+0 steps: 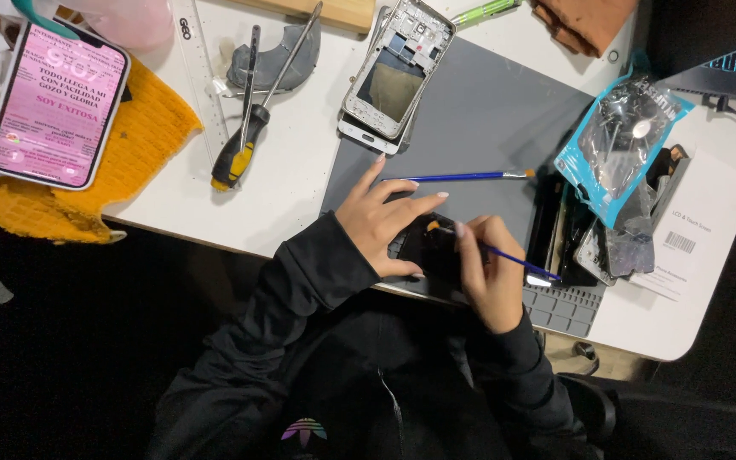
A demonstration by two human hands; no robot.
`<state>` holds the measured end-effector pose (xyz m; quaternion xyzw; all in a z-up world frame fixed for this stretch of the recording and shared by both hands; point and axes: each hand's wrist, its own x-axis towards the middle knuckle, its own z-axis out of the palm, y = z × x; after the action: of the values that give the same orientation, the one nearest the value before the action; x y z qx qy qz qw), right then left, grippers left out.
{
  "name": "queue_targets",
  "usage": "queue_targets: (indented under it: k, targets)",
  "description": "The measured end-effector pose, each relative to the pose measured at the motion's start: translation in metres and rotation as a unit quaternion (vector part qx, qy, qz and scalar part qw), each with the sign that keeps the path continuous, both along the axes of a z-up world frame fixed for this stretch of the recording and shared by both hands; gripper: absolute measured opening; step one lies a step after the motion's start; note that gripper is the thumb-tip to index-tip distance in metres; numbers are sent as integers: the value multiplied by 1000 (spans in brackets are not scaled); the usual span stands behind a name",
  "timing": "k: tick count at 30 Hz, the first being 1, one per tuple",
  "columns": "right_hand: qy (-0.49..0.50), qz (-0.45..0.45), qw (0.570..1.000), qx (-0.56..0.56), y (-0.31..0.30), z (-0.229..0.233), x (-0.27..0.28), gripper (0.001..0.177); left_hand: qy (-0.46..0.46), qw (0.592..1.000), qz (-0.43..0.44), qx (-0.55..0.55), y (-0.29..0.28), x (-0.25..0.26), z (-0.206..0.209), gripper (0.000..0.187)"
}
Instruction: The person cleans the back of a black smartphone using a small brush, then sets it aside. They pick up a detached smartphone screen and clean its surface with the same brush. The workspace contains various tools and disassembled phone parts.
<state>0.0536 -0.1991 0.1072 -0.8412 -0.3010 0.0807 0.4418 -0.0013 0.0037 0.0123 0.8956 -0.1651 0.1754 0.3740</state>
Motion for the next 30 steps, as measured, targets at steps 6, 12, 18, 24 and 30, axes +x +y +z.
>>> queue_targets:
  k: [6,12,18,24,30]
  targets:
    - [6,-19,1000,8,-4,1,-4,30,-8,1000,5,-3,-1,-1,-1,116]
    - [-6,-50,999,11,-16,-3,-3,32,-10,1000,11,-5,-2,-2,-1,113]
    - [-40,-83,995,38,-37,-15,4,35,-21,999,13,26,-5,-5,4,113]
    - [37,-174,965,194,-56,-16,-10,20,-33,992,115,32,-44,-28,9,96]
    - [31,-170,975,139,-55,-27,-23,20,-39,971,234,39,-80,-46,10,88]
